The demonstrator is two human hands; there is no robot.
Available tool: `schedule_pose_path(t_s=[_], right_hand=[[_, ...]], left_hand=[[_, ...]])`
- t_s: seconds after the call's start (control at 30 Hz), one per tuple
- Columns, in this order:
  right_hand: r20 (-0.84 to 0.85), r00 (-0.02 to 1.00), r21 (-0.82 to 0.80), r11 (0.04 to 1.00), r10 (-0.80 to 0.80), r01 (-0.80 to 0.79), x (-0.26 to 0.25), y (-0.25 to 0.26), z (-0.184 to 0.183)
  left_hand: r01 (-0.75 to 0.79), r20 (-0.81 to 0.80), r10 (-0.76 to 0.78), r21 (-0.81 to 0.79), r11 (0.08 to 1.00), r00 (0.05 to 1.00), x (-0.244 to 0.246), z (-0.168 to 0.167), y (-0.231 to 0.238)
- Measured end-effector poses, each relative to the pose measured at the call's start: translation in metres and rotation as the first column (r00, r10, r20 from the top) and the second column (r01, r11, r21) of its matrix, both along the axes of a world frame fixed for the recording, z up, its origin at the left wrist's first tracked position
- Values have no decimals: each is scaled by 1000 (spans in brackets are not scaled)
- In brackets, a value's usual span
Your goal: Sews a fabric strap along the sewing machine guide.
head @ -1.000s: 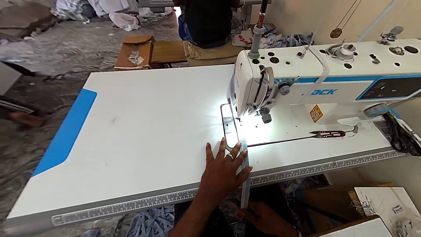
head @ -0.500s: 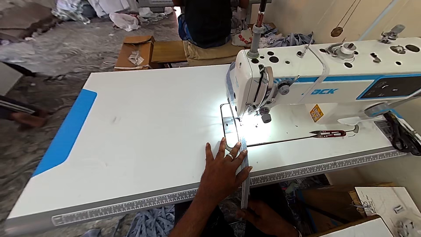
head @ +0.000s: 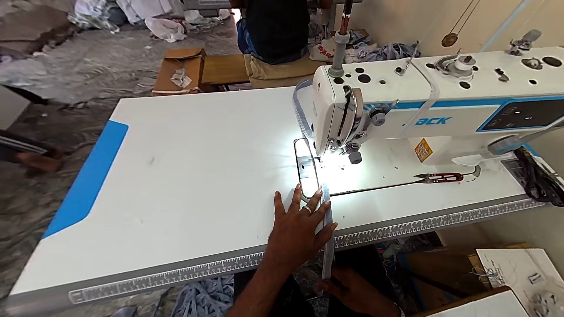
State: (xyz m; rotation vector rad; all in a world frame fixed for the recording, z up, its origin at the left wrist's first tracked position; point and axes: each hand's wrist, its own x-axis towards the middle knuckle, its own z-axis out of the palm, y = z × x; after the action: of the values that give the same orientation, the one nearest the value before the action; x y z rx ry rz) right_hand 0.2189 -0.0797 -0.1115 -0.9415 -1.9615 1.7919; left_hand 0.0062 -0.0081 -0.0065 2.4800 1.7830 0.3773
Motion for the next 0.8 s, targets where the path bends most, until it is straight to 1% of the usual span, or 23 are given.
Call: schedule_pose_path(t_s=[0.17,0.4,0.57,0.8], right_hand=[[18,1000,-1,1000,-16,16,0,0,2],[-9,999,23,999,-39,39,2,0,0],[3,1000,19,999,-27,27,2,0,-2],[17,1000,20,999,-25,25,1,0,-1]], left_hand=[[2,-2,-2,13,1000,1000,0,-1,0],[6,-14,-6,7,1000,1000,0,1,0],[-3,-23,3,-6,1000,1000,1,1,0],[-1,-19,2,18,1000,1000,0,-1,0]])
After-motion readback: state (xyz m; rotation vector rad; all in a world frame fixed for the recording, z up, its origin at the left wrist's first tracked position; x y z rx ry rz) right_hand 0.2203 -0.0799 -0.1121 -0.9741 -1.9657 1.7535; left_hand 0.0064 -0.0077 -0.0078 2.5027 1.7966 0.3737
